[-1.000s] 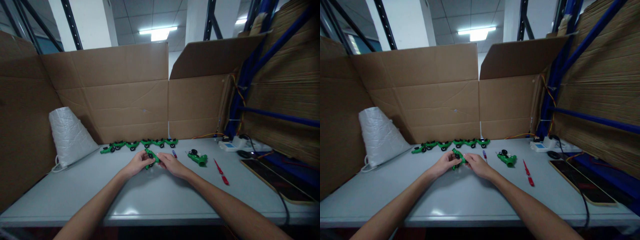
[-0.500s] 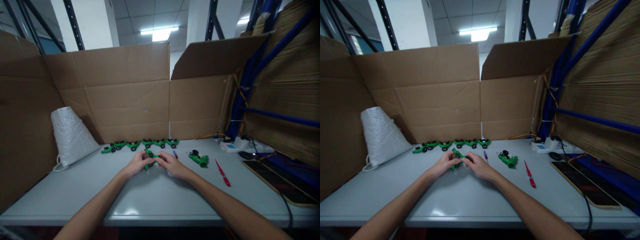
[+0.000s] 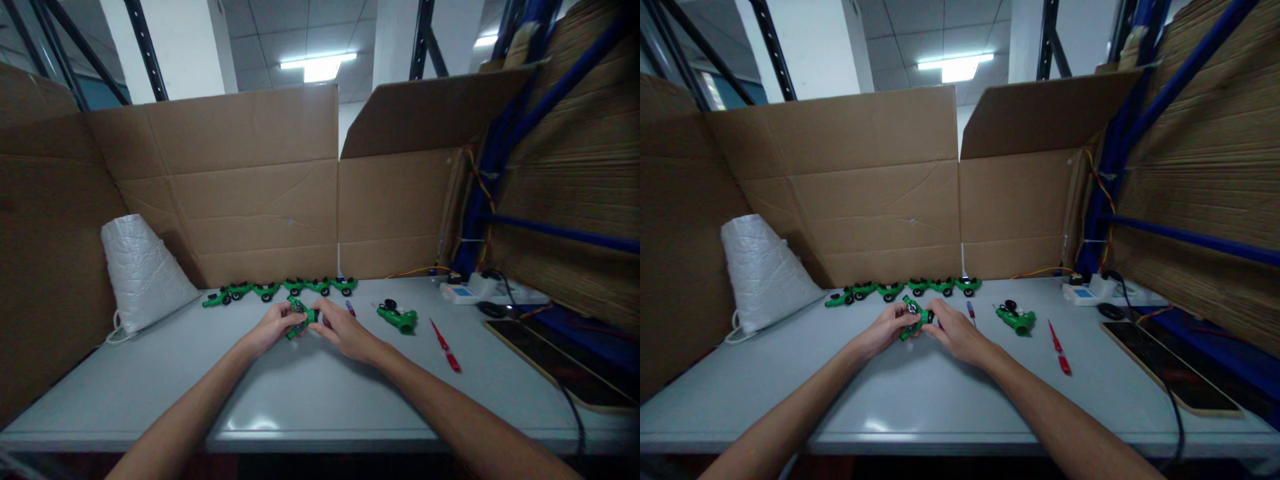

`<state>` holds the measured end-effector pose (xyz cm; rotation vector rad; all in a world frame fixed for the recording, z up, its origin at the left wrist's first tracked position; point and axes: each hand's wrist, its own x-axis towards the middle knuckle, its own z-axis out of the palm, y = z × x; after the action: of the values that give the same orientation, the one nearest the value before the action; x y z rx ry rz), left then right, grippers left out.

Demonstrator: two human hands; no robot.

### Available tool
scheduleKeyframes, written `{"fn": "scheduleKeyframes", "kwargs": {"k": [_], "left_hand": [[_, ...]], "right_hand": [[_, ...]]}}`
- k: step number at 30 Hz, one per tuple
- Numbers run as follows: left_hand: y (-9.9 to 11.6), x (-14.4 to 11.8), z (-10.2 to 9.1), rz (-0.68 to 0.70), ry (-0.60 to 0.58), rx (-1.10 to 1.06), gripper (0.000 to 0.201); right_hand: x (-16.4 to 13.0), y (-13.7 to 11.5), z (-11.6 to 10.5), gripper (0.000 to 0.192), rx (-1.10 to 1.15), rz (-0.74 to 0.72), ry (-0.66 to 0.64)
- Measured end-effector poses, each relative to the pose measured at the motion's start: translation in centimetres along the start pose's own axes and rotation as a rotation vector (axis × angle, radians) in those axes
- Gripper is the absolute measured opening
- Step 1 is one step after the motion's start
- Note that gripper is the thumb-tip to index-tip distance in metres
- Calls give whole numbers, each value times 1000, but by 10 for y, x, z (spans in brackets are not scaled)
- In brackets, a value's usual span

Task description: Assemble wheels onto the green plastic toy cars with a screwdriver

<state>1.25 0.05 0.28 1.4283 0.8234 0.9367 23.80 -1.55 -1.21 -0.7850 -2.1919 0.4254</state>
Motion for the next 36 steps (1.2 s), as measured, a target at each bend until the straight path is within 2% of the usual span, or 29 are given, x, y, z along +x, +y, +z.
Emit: {"fn": "scheduleKeyframes", "kwargs": {"k": [5,8,11,17,20,25,28,31,36], "left_hand": [[2,-3,-2,-45,-35,-76,40],[3,-4,-3,-58,-39,-77,40],[-1,-2,-2,-39,-45,-60,41],[-7,2,-3,9,-60,26,42],[-4,0,-4,38,-72,87,40],[-3,-2,-1,20,-112,166,39],[-4,0,-1,32,-46,99,40],[-6,3,-3,43,35,14,44],[-4,2,-1,13,-37,4,42]], "right_hand": [[1,-3,0,10,-173,-89,21],[1,-3,-1,15,-248,-98,19],[0,-3,-4,20,-252,-96,10],[-2,-4,-10,17,-217,-78,-28],[0,-1,-9,18,-128,-16,-31],[4,7,-5,40,79,178,-27],[3,5,-3,30,104,157,-13],[1,-1,-3,19,29,91,4],[-1,-3,-6,12,-48,68,-39]]}}
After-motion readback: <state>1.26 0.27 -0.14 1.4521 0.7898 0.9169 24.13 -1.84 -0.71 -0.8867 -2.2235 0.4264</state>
